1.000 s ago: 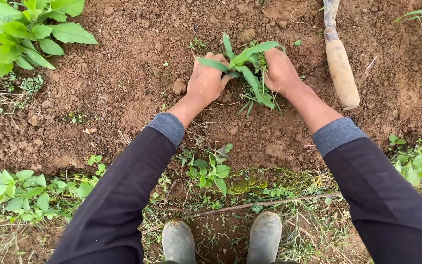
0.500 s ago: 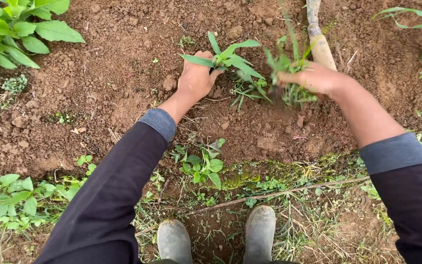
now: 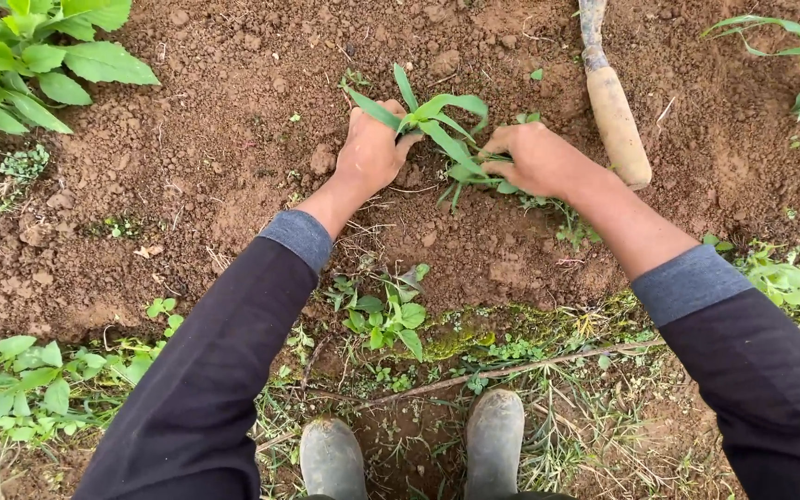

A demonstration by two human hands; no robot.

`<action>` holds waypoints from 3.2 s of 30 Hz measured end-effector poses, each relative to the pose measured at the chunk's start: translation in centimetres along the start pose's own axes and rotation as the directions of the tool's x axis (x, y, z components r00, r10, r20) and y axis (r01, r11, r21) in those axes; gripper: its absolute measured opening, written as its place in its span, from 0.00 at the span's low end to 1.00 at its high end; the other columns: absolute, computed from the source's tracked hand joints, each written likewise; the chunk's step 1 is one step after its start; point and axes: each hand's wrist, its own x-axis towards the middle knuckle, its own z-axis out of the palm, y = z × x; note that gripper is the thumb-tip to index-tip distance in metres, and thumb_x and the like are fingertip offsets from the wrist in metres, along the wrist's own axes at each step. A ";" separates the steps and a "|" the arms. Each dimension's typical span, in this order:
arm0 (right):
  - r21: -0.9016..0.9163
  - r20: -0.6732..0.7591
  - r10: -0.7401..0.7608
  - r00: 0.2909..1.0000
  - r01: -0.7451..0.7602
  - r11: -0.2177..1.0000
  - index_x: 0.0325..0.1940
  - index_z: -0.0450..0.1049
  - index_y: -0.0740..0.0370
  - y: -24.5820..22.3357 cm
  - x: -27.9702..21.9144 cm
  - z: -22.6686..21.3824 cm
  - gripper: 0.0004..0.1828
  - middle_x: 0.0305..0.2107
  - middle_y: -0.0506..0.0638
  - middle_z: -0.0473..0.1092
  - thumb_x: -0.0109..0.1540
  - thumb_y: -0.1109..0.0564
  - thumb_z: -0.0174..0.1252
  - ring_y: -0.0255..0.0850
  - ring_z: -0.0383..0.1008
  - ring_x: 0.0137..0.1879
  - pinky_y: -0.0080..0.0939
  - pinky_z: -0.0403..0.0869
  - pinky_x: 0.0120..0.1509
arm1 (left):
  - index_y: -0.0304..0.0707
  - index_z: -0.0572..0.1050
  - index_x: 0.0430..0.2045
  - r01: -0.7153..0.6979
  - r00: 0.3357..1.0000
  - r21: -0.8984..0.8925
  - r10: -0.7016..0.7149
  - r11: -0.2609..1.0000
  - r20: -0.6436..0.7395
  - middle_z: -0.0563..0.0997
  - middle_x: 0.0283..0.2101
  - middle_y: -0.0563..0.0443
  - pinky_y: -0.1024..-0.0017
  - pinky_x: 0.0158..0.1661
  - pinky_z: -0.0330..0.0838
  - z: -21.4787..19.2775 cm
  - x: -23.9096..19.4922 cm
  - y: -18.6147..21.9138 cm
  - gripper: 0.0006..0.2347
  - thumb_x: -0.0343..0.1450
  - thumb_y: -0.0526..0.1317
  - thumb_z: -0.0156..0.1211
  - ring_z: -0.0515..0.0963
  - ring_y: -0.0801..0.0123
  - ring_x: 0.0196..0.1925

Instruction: Hand-weeding around a young plant in a field, using a sickle to loosen soil and clearing away pulled weeds.

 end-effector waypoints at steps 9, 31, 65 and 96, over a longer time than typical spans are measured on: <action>0.315 0.075 0.085 0.994 -0.105 0.943 0.52 0.68 0.69 -0.5 -1.6 -0.9 0.16 0.51 0.66 0.64 0.63 0.57 0.46 0.46 0.72 0.32 0.51 0.66 0.58 | 0.39 0.73 0.28 -0.025 0.999 -0.010 0.025 1.000 -0.034 0.72 0.33 0.50 0.67 0.43 0.60 1.5 0.3 -1.2 0.08 0.68 0.45 0.56 0.71 0.61 0.41; 0.301 0.208 -0.098 0.973 0.032 0.953 0.44 0.69 0.77 -6.0 -4.1 0.8 0.12 0.49 0.71 0.64 0.60 0.68 0.43 0.55 0.67 0.57 0.61 0.60 0.66 | 0.39 0.70 0.34 0.300 0.954 -0.164 -0.292 0.940 0.074 0.71 0.34 0.45 0.71 0.31 0.75 1.5 1.3 0.0 0.11 0.65 0.45 0.60 0.79 0.58 0.38; -0.291 -0.027 0.002 1.000 -0.010 0.957 0.53 0.67 0.62 2.9 0.0 2.1 0.21 0.44 0.58 0.65 0.57 0.55 0.56 0.48 0.72 0.47 0.44 0.73 0.53 | 0.29 0.71 0.28 0.081 0.984 -0.414 -0.138 0.906 -0.110 0.76 0.28 0.35 0.60 0.29 0.74 0.3 0.3 0.6 0.07 0.64 0.34 0.61 0.78 0.46 0.34; -0.012 -0.120 -0.088 0.989 0.087 0.996 0.36 0.71 0.66 -1.9 7.1 0.4 0.06 0.34 0.55 0.67 0.62 0.60 0.52 0.47 0.69 0.41 0.42 0.74 0.48 | 0.32 0.71 0.24 -0.184 0.961 -0.205 0.131 0.961 -0.244 0.67 0.31 0.46 0.63 0.35 0.61 0.7 0.3 -0.1 0.03 0.67 0.34 0.54 0.66 0.58 0.34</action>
